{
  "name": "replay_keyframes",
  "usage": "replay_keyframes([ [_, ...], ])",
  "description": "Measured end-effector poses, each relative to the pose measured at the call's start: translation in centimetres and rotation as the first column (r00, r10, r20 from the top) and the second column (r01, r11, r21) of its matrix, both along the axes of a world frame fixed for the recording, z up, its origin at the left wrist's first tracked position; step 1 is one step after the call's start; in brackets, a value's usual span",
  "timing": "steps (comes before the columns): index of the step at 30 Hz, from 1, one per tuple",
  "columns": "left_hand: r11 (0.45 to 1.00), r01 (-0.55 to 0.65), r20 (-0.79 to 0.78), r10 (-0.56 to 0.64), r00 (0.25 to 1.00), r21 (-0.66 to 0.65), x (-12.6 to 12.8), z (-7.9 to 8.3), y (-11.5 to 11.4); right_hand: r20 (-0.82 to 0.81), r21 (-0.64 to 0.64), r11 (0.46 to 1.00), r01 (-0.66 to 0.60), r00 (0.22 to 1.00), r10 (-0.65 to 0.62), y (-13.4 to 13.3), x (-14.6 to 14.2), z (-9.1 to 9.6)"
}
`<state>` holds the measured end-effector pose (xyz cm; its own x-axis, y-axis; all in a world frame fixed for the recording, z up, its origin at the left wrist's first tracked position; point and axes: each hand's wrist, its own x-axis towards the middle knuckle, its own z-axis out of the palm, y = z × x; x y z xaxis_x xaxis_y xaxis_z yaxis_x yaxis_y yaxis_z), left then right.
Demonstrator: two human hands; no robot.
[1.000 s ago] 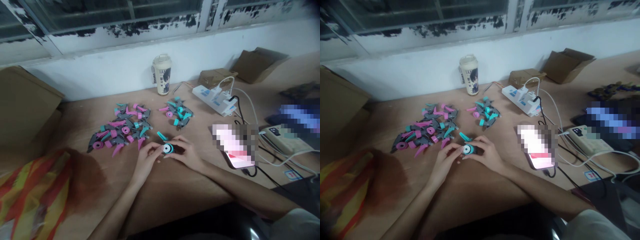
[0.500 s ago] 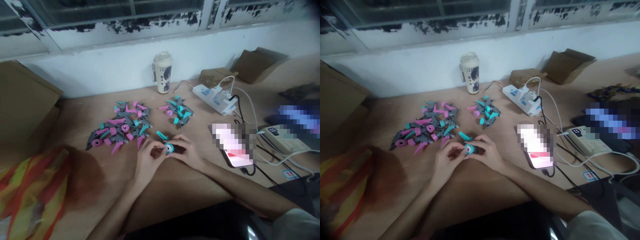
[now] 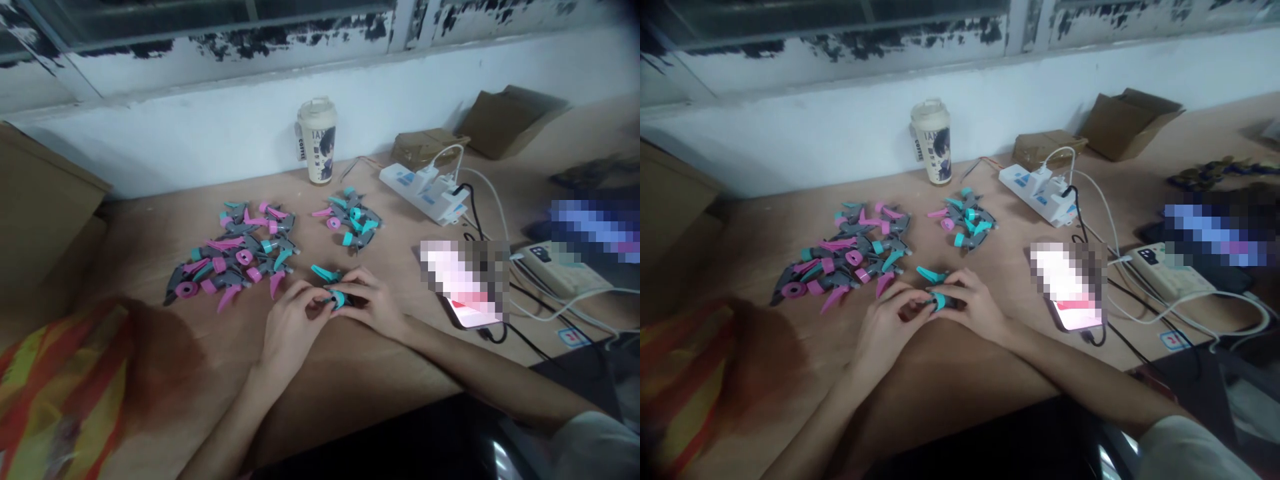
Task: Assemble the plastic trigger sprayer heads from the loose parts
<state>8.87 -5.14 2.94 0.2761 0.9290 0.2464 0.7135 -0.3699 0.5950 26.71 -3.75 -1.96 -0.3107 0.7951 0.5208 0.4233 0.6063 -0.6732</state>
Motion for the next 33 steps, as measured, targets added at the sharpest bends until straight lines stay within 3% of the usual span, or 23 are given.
replay_keyframes([
  [6, 0.998, -0.016, -0.004, 0.015, 1.0, -0.053, 0.5, 0.0, 0.0, -0.011, 0.004, 1.0, 0.023, 1.0, -0.023, 0.0, 0.0, 0.0],
  [14, 0.995, 0.068, 0.124, -0.059, 0.99, -0.069, 0.4, -0.8, 0.5, -0.031, -0.025, 0.999, 0.02, 0.999, -0.021, 0.0, 0.1, 0.0],
  [21, 0.993, 0.004, 0.148, 0.014, 0.989, -0.12, 0.5, -1.1, 0.8, -0.006, 0.077, 0.996, 0.047, 0.999, -0.046, 0.1, 0.1, -0.1],
  [25, 0.977, -0.079, 0.019, 0.084, 0.996, -0.198, 0.9, -0.5, 0.7, 0.044, 0.171, 0.983, 0.062, 0.997, -0.071, 0.2, 0.1, -0.3],
  [29, 0.958, -0.16, -0.083, 0.144, 0.986, -0.237, 1.3, -0.2, 0.5, 0.099, 0.17, 0.981, 0.096, 0.989, -0.113, 0.1, 0.0, -0.4],
  [33, 0.961, -0.096, 0.048, 0.112, 0.993, -0.26, 1.3, -0.6, 0.4, 0.108, 0.166, 0.979, 0.118, 0.985, -0.137, 0.1, 0.0, -0.4],
])
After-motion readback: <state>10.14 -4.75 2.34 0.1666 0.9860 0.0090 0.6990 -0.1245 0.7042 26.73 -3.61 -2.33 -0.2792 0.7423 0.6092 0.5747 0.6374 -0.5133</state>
